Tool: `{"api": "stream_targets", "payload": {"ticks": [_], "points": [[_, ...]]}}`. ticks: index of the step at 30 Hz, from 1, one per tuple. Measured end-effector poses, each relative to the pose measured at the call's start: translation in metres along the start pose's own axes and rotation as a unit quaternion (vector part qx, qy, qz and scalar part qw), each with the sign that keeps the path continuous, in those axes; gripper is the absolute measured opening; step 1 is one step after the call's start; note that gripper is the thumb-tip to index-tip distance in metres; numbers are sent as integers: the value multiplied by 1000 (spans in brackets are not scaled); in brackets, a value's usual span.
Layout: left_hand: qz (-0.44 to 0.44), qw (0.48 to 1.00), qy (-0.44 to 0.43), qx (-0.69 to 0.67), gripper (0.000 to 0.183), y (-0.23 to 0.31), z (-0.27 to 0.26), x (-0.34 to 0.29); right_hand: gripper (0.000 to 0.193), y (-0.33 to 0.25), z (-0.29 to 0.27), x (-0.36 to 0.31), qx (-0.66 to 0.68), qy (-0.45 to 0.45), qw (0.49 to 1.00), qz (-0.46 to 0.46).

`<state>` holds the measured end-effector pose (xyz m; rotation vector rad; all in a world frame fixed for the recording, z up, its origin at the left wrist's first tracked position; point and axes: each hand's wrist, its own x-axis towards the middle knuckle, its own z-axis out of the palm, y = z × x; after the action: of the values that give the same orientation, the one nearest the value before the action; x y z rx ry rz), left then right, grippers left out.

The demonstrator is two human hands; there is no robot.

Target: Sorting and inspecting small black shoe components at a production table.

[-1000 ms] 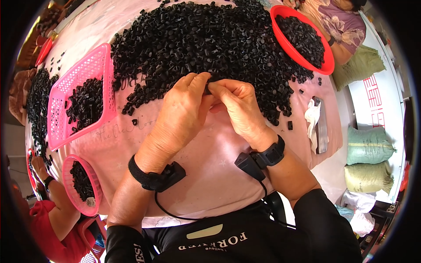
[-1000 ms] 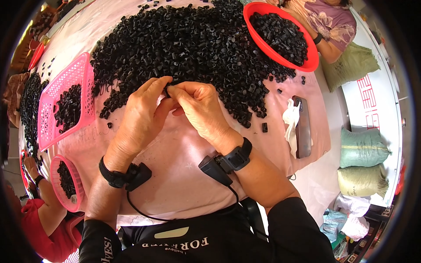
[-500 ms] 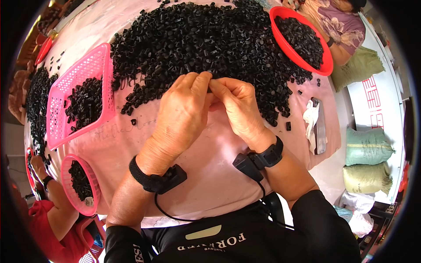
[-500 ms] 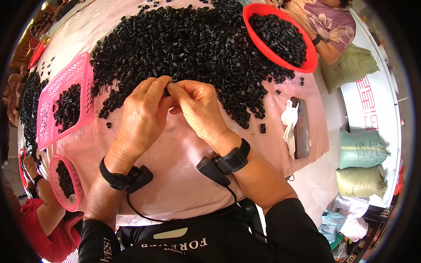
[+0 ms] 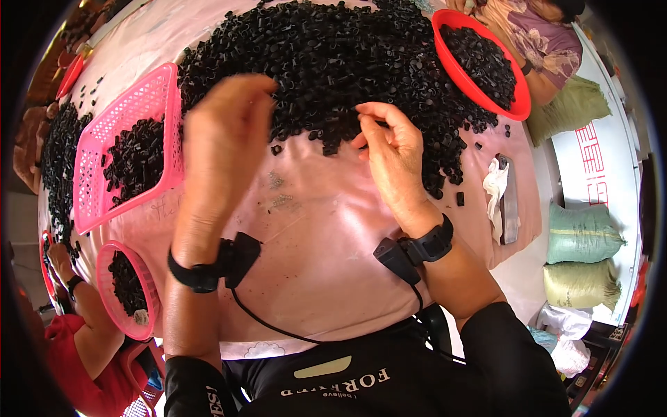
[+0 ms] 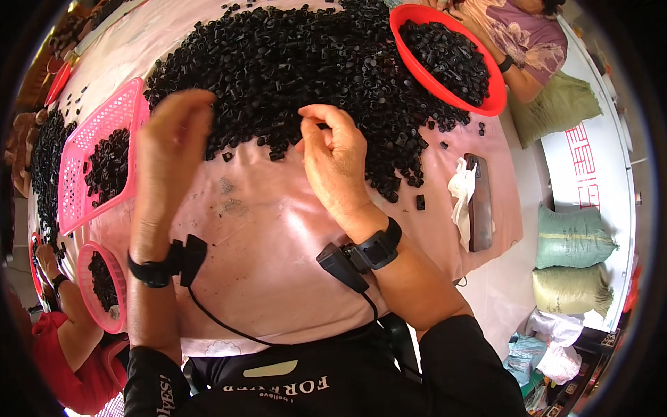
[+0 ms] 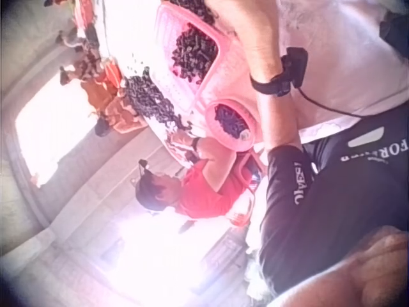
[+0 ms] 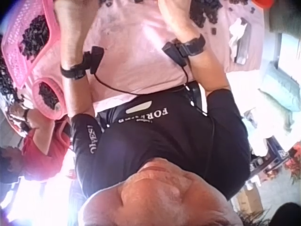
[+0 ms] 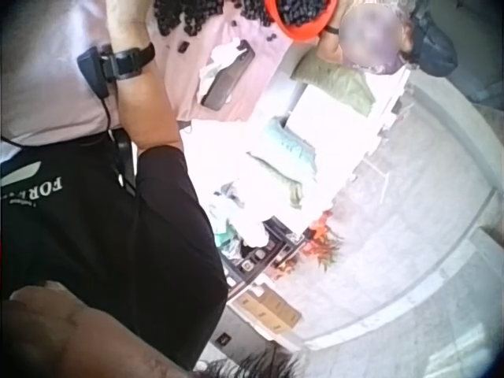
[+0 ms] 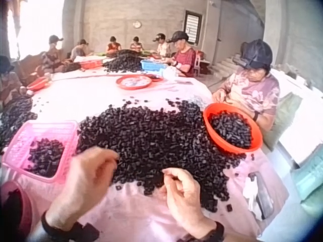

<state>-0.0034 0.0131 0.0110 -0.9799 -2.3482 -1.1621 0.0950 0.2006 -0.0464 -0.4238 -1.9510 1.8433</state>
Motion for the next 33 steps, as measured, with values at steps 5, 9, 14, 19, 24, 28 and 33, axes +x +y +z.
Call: {"api": "stream_targets", "payload": {"ticks": [5,9,14,19,24,28,33], "points": [[-33,984,-166,-51,32,9,22,-22,23,1,5,-2,-48,18,998,-39],[-49,979,-187,-65,39,5,34,-29,32,7,3,0,-101,-28,992,-64],[-51,983,-166,-55,44,5,39,-29,33,7,5,0,-91,-66,991,-71],[-70,986,-144,-51,45,-2,41,-30,34,5,9,-2,-57,-97,991,-67],[-75,989,-120,-39,43,-8,41,-28,35,-4,7,-4,-53,-154,986,-24],[-75,991,-101,-39,34,-8,39,-26,33,1,10,-4,25,-134,990,-35],[-54,995,-85,-12,24,-12,35,-25,26,-3,3,0,17,-45,998,-35]]}}
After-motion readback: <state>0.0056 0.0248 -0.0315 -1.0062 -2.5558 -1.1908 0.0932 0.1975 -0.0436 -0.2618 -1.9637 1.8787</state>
